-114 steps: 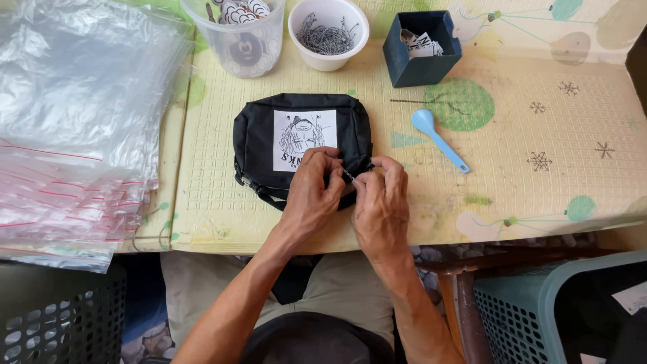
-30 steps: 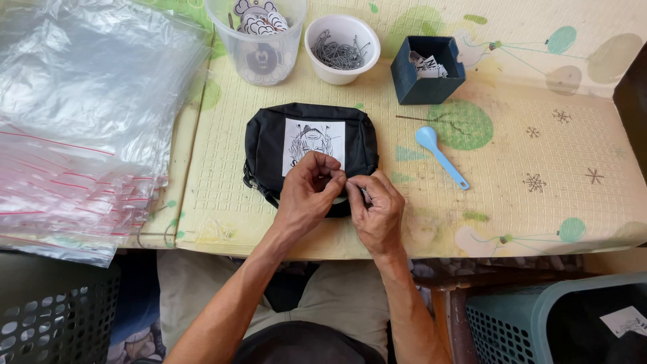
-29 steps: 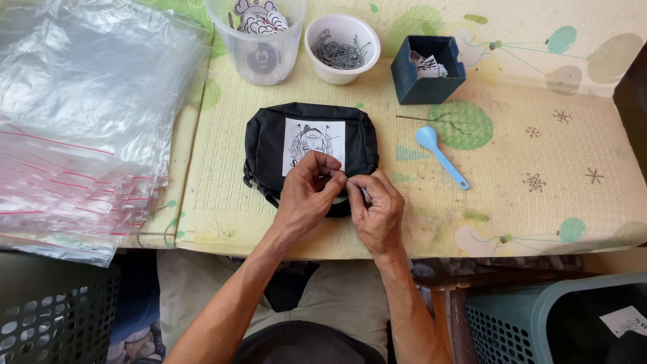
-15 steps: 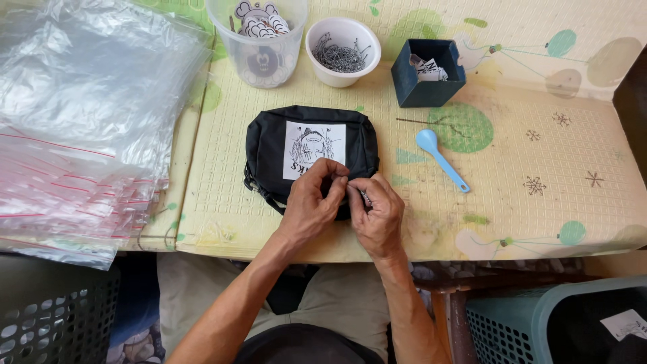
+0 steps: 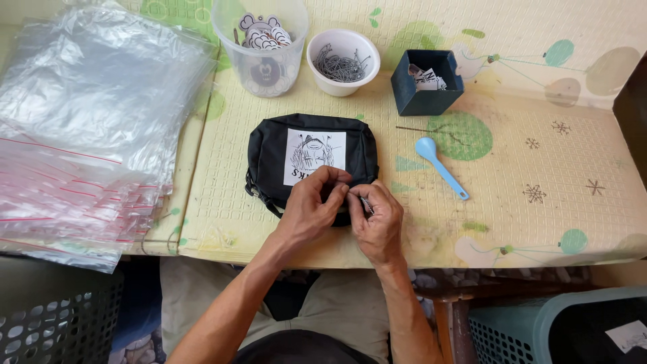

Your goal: The person attaches a metal chain to a small black pouch, then adds a cartoon character charm to the chain. The person places the pouch and charm into a clear plastic zip-top bag and seals it.

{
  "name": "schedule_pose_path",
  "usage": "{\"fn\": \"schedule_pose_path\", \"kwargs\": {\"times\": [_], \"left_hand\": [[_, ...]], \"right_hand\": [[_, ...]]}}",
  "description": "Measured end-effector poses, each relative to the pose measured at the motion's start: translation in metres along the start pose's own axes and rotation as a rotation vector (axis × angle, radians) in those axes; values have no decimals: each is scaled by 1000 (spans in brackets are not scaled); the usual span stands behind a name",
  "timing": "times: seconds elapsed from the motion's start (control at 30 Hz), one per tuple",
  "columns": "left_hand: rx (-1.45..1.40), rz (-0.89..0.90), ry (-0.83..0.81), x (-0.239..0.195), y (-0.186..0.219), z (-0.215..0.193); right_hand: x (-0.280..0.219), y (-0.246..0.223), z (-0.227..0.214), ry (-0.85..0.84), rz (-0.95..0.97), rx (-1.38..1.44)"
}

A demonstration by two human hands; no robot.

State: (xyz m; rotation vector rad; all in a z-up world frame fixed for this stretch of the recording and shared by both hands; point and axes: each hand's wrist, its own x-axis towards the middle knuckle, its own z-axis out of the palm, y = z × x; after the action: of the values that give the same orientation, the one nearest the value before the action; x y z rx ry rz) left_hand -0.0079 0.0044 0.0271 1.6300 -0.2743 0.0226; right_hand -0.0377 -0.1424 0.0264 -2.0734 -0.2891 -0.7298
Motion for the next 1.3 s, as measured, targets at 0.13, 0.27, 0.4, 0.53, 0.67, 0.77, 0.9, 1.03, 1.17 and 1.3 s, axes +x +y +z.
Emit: {"fn": "schedule_pose_path", "kwargs": {"times": [0.13,0.27,0.4,0.53,0.67,0.77,0.9,1.03,1.17,1.3], "left_hand": [[130,151,6,14,15,-8],[443,527,186,68,40,-43],[700,721,209,155,58,-97],[921,715,124,242,43,-139],[1169,132,-187,263,59,-143],[1305,-78,-317,274,51,-144],[1506,-105,-370,296,16,-145],[1541,-116,-356,302,7,-148],[1463,-102,-418,295,22,-155],[1350,-81,-406,289,31,-161]], "right_hand": [[-3,12,1,-12,11,6],[-1,6,1,-11,18,6],[0,2,-1,-64,-29,-40],[2,2,-1,-67,-19,-50],[0,4,-1,-74,0,-36],[2,3,0,-82,19,-19],[1,4,-1,-84,28,-13],[0,11,0,-80,35,10],[1,11,0,-83,23,-3],[2,8,-1,-86,29,4]]}}
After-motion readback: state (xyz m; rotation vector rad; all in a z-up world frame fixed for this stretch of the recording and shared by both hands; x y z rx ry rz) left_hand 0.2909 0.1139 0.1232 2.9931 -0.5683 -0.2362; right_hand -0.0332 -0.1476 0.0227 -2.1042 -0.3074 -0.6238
